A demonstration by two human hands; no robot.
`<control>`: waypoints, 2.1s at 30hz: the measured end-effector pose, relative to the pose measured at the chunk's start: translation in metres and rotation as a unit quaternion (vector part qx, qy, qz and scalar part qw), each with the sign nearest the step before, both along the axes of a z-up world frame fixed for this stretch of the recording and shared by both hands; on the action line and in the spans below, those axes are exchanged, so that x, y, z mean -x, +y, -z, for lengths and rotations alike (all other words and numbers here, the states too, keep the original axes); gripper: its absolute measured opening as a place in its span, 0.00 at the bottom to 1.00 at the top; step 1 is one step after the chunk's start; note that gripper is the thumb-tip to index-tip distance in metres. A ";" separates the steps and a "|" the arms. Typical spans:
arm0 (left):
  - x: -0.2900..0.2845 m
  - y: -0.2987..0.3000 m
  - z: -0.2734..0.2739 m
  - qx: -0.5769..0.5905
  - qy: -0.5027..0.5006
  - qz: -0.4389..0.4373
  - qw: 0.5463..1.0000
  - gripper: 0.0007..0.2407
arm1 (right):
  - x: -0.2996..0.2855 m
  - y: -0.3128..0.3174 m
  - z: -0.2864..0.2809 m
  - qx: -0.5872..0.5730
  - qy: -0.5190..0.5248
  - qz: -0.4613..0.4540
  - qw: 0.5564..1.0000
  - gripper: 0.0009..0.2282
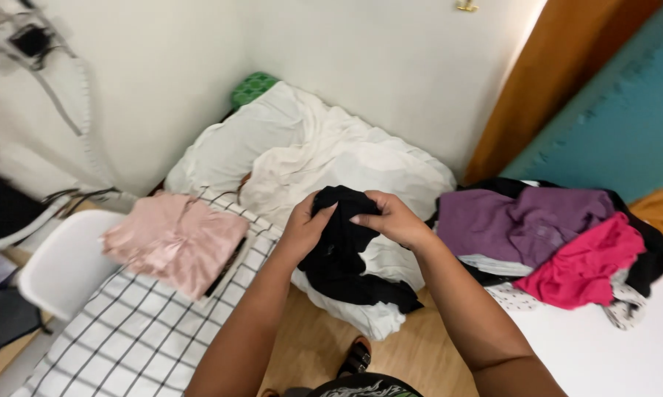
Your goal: The person folds a pink satin top, a black sequined top, and a purple top by hand. They place each folded item on a white chair with a checkered cushion in a bedroom.
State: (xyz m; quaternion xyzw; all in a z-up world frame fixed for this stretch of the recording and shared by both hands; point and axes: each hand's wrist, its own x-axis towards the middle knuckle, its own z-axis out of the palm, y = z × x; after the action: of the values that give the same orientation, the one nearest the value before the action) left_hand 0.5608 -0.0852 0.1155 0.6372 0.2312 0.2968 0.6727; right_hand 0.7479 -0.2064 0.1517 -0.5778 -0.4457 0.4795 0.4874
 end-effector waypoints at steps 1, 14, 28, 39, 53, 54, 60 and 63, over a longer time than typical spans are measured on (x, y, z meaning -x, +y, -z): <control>0.017 0.004 -0.003 -0.002 -0.002 -0.010 1.000 0.14 | 0.008 0.007 0.006 -0.002 -0.002 -0.010 1.000 0.07; 0.281 0.043 -0.019 -0.121 0.032 -0.155 0.980 0.13 | 0.161 0.078 0.001 -0.177 0.088 -0.023 0.980 0.01; 0.491 0.040 -0.046 0.090 -0.112 -0.112 0.983 0.11 | 0.279 0.116 0.043 0.001 -0.392 -0.174 0.904 0.16; 0.569 0.044 -0.021 -0.013 0.167 -0.012 0.986 0.14 | 0.285 0.127 0.030 -0.128 0.152 0.013 0.980 0.06; 0.548 0.026 -0.028 -0.060 0.105 -0.220 0.968 0.09 | 0.286 0.120 -0.019 -0.188 0.028 0.023 0.981 0.07; 0.545 0.019 -0.038 -0.105 0.158 -0.206 0.960 0.10 | 0.282 0.118 -0.019 -0.193 0.028 0.029 0.980 0.07; 0.553 0.004 -0.032 -0.333 0.316 -0.332 0.824 0.15 | 0.268 0.113 -0.034 -0.208 0.029 -0.007 0.978 0.07; 0.588 0.014 0.022 -0.297 0.364 -0.439 0.766 0.11 | 0.242 0.117 -0.030 -0.204 -0.014 -0.030 0.978 0.07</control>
State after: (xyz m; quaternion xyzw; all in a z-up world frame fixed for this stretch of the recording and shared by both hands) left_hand -0.0275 -0.0712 0.0936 0.6941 0.6135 0.3595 0.1121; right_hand 0.5060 -0.0895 0.1816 -0.4592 -0.5583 0.3848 0.5738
